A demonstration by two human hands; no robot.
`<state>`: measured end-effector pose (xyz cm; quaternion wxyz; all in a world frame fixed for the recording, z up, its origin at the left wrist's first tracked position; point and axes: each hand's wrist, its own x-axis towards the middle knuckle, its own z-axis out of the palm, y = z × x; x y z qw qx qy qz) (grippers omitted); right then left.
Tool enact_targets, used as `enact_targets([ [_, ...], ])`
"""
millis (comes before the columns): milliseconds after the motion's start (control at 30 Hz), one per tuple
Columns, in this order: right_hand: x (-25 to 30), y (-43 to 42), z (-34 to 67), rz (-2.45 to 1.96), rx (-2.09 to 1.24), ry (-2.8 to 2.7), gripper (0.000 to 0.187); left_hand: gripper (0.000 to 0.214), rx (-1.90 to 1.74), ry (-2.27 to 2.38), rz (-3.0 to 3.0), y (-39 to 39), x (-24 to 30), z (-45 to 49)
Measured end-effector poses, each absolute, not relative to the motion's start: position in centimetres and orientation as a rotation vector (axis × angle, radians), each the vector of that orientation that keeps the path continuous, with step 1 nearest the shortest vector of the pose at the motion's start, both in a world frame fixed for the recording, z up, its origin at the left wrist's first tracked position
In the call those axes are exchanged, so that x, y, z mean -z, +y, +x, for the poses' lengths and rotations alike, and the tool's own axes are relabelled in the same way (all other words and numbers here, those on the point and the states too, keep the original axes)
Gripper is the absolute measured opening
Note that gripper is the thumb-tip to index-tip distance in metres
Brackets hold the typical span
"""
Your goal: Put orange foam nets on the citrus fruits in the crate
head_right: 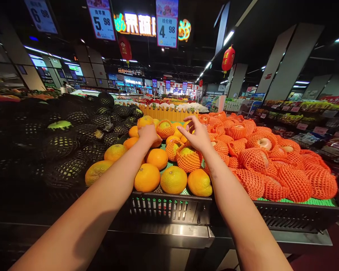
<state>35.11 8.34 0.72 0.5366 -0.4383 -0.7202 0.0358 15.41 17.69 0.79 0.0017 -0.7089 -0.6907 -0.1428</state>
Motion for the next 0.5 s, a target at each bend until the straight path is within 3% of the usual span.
enact_targets([
  [333, -0.71, 8.28, 35.13, -1.053, -0.11, -1.708, 0.041, 0.09, 0.196, -2.228, -2.135, 17.25, -0.46, 15.48],
  [500, -0.83, 8.2, 35.1, -1.059, -0.127, -1.701, 0.041, 0.118, 0.043, -2.284, -2.277, 17.87, 0.0, 15.24],
])
